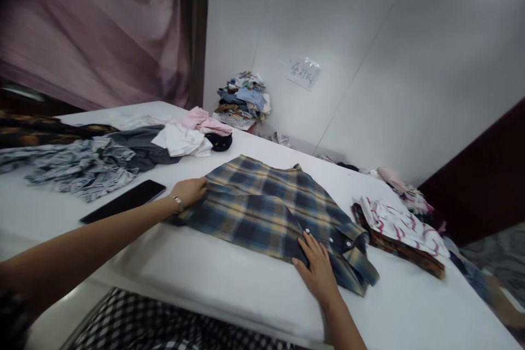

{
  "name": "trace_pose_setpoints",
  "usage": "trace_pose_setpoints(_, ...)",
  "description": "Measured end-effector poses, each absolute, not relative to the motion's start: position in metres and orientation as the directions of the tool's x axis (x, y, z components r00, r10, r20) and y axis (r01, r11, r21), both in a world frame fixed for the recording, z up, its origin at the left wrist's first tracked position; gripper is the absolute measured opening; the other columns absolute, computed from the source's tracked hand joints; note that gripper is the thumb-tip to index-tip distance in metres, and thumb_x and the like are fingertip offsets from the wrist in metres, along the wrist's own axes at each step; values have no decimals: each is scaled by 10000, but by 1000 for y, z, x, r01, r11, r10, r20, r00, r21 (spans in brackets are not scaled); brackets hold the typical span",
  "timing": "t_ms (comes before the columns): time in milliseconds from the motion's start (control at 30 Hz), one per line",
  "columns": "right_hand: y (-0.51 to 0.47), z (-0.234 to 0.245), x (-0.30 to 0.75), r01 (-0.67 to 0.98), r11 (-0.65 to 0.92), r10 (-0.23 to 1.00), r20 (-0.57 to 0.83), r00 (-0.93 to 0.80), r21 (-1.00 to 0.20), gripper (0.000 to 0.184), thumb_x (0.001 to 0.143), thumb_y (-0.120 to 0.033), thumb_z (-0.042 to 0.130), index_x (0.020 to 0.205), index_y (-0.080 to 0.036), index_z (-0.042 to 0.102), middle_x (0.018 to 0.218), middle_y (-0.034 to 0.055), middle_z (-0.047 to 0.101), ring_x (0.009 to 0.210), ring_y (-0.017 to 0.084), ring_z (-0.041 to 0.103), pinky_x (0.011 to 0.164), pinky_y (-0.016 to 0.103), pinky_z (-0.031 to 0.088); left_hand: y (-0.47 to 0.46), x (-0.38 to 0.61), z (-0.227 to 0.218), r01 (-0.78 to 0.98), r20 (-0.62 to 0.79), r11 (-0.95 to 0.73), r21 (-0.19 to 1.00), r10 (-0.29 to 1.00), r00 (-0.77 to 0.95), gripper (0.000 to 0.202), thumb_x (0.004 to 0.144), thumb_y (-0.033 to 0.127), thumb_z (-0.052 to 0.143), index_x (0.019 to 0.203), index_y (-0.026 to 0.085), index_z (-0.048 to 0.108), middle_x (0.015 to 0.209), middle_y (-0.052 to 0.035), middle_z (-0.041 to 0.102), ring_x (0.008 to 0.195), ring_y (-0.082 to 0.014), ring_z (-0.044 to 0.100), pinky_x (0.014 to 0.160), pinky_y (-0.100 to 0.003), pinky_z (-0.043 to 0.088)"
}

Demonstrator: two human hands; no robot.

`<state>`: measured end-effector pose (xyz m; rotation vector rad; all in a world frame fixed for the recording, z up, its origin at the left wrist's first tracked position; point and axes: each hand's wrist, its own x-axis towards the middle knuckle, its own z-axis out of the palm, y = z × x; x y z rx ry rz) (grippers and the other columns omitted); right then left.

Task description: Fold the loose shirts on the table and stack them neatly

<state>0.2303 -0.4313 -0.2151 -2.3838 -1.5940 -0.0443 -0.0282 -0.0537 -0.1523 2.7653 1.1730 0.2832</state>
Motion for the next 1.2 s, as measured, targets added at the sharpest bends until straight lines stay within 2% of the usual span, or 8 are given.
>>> trace_pose_setpoints(133, -428, -205, 222, 907, -371, 907, 134, 400, -199, 512, 909, -453, 443, 1365, -227, 497, 1480, 94, 375, 1384, 293, 321, 1108, 549, 270, -63, -29, -146, 652, 192, -740, 166, 673, 714, 326, 852, 333, 402, 1076, 190, 591, 1108, -142, 670, 1020, -278, 623, 873, -390, 449)
trace_pose_setpoints(267, -429, -206, 221, 890, -403, 902, 72, 425, -212, 531, 914, -453, 439, 1389, -218, 463, 1513, 99, 306, 1408, 286, 266, 1123, 558, 220, -78, -19, -160, 425, 283, -896, 126, 443, 851, 435, 877, 450, 383, 1215, 237, 556, 1360, -102, 542, 1291, -264, 446, 1082, -442, 298)
trace_pose_setpoints(333, -431, -206, 223, 884, -405, 903, 45, 426, -235, 549, 915, -468, 439, 1409, -228, 432, 1527, 93, 278, 1418, 281, 241, 1129, 556, 204, -85, -16, -173, 354, 218, -929, 111, 371, 903, 495, 876, 497, 375, 1283, 259, 527, 1431, -85, 473, 1349, -271, 375, 1112, -485, 245)
trace_pose_setpoints(467, -434, -192, 235, 858, -385, 909, 23, 417, -339, 541, 909, -525, 435, 1374, -252, 482, 1511, 74, 330, 1402, 257, 291, 1128, 508, 250, -84, -10, -186, 405, 19, -901, 157, 413, 911, 562, 871, 497, 382, 1356, 233, 487, 1477, -107, 402, 1381, -312, 323, 1098, -563, 244)
trace_pose_setpoints(700, -377, -135, 311, 685, -453, 713, 229, 663, -570, 470, 873, -492, 463, 1191, -199, 647, 1191, 68, 663, 1136, 249, 587, 987, 396, 440, -63, 11, -204, 446, 104, -885, 134, 460, 882, 645, 866, 541, 369, 1399, 184, 441, 1515, -102, 328, 1420, -300, 234, 1134, -559, 147)
trace_pose_setpoints(967, -265, -132, 426, 490, -726, 517, 85, 852, -482, 414, 934, -354, 403, 909, -86, 718, 994, 138, 706, 971, 235, 635, 859, 331, 462, -60, 12, -224, 458, 85, -877, 145, 472, 877, 647, 878, 585, 337, 1423, 241, 398, 1540, -38, 277, 1437, -263, 188, 1147, -517, 120)
trace_pose_setpoints(1100, -233, -146, 442, 477, -776, 523, 0, 852, -412, 301, 918, -400, 532, 969, -128, 650, 1020, 77, 672, 953, 187, 628, 898, 402, 472, -61, 10, -218, 468, 65, -873, 140, 479, 875, 653, 878, 607, 328, 1425, 257, 390, 1543, -26, 264, 1437, -257, 191, 1145, -509, 131)
trace_pose_setpoints(1200, -219, -149, 439, 528, -749, 576, -1, 817, -402, 269, 858, -409, 606, 848, -150, 678, 909, 71, 699, 933, 210, 637, 878, 346, 459, -63, 11, -213, 482, 42, -865, 137, 491, 870, 650, 880, 603, 332, 1425, 252, 391, 1542, -35, 260, 1436, -260, 197, 1145, -509, 135)
